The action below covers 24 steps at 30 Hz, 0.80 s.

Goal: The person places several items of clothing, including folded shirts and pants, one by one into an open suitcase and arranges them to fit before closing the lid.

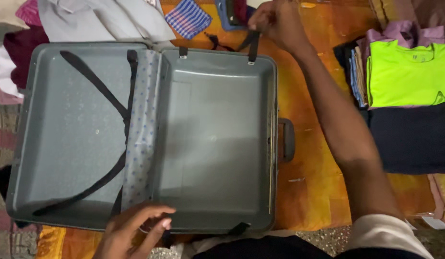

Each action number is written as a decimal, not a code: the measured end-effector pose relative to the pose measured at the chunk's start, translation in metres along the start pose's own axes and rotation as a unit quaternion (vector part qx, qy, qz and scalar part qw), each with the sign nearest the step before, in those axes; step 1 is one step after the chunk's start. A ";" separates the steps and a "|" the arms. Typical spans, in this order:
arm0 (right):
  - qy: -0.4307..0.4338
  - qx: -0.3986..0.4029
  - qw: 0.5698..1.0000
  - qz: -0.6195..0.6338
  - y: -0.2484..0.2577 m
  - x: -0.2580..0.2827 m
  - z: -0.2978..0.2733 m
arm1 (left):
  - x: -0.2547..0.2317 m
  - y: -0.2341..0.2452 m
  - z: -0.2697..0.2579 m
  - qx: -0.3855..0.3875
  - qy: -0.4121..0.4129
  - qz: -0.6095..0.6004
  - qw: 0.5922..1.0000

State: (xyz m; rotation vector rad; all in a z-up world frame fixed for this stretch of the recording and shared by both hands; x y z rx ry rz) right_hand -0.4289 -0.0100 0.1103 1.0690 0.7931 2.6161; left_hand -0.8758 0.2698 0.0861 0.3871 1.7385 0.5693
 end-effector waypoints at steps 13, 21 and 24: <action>-0.114 -0.095 0.988 -0.034 0.041 -0.059 -0.074 | 0.024 -0.050 0.036 -0.060 -0.153 0.054 0.985; -0.287 -0.225 0.909 0.200 0.099 -0.019 -0.227 | 0.154 -0.217 0.082 0.189 -0.176 0.150 0.954; -0.331 -0.276 0.878 0.207 0.117 0.010 -0.282 | 0.082 -0.246 0.084 0.185 -0.381 0.137 0.896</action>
Point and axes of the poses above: each hand's wrist, its own z-axis towards the middle knuckle, its own y-axis out of the back of the hand, x = y × z, the point moved 8 cm from there along z, towards the middle knuckle, and after that the axes turned 14 degrees about -x, right-handed, at the moved point
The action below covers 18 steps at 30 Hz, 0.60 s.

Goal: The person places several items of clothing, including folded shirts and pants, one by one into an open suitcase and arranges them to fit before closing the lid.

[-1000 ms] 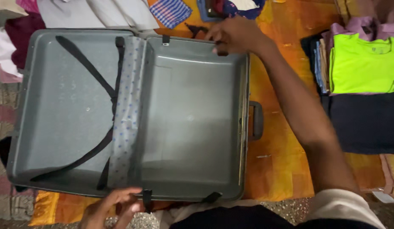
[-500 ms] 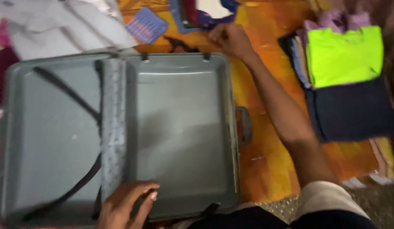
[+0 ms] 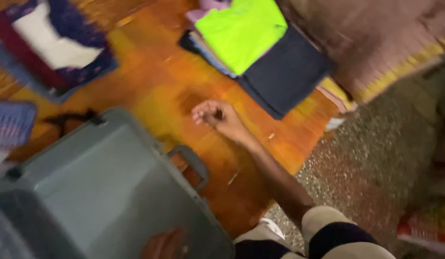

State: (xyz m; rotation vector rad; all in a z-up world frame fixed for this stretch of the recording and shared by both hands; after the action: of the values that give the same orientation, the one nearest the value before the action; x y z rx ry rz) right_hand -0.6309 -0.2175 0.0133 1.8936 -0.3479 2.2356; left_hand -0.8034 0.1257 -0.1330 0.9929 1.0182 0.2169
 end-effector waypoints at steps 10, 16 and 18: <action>0.045 -0.297 0.905 -0.300 0.127 -0.002 -0.136 | -0.135 0.021 0.083 -0.003 -0.239 -0.003 0.971; 0.050 -0.339 0.937 -0.059 0.162 -0.036 -0.151 | -0.120 0.001 0.083 -0.001 -0.291 -0.034 0.956; 0.070 -0.419 0.905 -0.019 0.202 -0.036 -0.141 | -0.124 0.010 0.081 -0.036 -0.305 -0.022 0.952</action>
State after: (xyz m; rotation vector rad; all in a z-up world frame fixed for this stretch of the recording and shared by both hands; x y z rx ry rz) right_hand -0.8176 -0.3681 -0.0558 1.2467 -1.0322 1.7301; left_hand -0.8039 0.0120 -0.0366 0.8876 0.4614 -0.0918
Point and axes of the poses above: each hand's wrist, its own z-axis towards the middle knuckle, its own y-axis out of the back of the hand, x = y × z, the point moved 8 cm from there along z, towards the middle knuckle, and after that the axes turned 14 degrees about -x, right-handed, at the moved point
